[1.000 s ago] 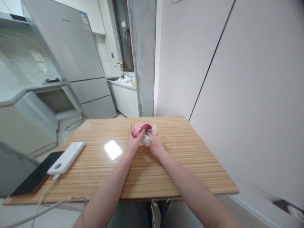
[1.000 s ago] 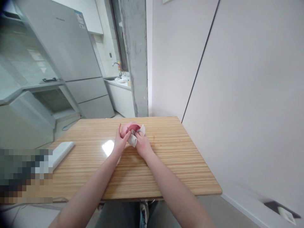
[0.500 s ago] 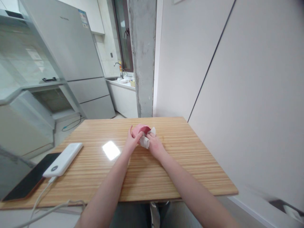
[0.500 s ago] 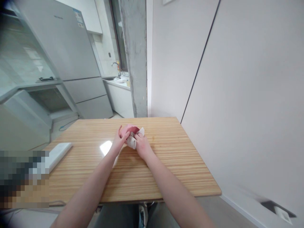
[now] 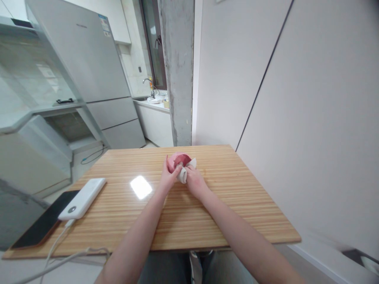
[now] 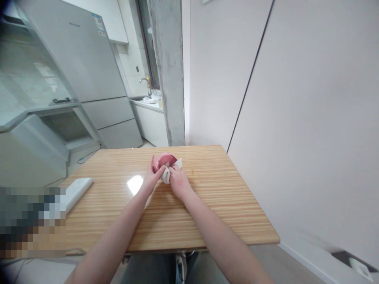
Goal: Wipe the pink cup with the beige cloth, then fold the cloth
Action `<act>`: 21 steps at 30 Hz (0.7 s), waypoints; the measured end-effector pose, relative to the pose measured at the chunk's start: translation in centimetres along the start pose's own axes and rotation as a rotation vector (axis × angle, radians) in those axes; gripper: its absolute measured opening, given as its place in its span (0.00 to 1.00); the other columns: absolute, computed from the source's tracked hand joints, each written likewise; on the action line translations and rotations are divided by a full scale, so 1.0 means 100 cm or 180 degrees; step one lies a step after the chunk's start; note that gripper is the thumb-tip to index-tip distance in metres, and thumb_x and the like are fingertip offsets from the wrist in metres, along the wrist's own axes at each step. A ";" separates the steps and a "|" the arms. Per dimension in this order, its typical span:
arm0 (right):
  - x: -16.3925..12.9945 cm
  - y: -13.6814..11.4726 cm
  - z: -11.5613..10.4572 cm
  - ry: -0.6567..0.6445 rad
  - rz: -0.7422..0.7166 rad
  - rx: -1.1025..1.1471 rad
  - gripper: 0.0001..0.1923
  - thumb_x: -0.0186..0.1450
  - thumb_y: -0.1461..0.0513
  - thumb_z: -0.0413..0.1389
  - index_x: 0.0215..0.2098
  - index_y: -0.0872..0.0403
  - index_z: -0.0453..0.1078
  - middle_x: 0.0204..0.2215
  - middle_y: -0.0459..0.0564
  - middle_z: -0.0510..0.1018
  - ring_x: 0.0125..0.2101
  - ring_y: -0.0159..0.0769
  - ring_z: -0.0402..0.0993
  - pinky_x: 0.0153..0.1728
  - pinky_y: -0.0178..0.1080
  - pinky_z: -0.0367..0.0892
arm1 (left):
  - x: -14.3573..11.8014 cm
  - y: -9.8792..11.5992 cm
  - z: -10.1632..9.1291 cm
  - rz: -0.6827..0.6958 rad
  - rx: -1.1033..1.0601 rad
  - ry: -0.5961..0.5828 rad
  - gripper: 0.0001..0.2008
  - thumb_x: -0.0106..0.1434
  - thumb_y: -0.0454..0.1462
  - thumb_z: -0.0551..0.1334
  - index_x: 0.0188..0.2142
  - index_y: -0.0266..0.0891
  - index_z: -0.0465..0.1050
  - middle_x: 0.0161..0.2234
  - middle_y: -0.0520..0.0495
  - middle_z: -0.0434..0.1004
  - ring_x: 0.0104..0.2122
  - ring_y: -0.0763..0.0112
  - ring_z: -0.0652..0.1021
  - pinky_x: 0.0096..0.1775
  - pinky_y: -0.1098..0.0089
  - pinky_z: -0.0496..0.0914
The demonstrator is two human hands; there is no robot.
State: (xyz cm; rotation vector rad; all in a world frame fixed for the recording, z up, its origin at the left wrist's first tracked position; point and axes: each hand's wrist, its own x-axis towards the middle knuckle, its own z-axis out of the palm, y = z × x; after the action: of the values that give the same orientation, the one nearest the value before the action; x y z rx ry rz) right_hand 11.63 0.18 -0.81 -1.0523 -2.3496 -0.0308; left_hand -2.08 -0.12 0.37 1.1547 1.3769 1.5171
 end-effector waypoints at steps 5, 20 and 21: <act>-0.001 0.002 0.002 -0.0025 -0.0077 0.0185 0.09 0.64 0.67 0.50 0.41 0.56 0.70 0.37 0.53 0.73 0.40 0.37 0.64 0.37 0.36 0.61 | 0.000 -0.007 0.001 0.0084 0.0096 0.0095 0.38 0.54 0.42 0.64 0.61 0.38 0.52 0.55 0.39 0.65 0.53 0.62 0.69 0.55 0.64 0.62; 0.002 0.009 0.004 0.0159 -0.0243 0.0237 0.08 0.64 0.67 0.51 0.39 0.55 0.70 0.39 0.53 0.72 0.44 0.38 0.63 0.40 0.39 0.59 | -0.002 0.002 -0.001 0.0179 0.0342 0.0188 0.35 0.57 0.41 0.60 0.60 0.38 0.49 0.53 0.38 0.67 0.51 0.62 0.71 0.53 0.61 0.64; 0.002 0.010 0.003 0.0116 -0.0339 0.0184 0.08 0.64 0.67 0.51 0.39 0.54 0.71 0.40 0.53 0.72 0.45 0.39 0.62 0.41 0.40 0.59 | 0.000 0.004 -0.007 0.0289 0.0541 0.0151 0.33 0.57 0.40 0.60 0.59 0.39 0.51 0.54 0.39 0.66 0.53 0.61 0.70 0.54 0.60 0.63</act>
State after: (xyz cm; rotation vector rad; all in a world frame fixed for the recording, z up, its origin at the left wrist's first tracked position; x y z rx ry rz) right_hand 12.09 1.13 -1.17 -0.8912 -2.3570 -0.0216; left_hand -2.71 -0.37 0.76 1.3082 1.5277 1.5224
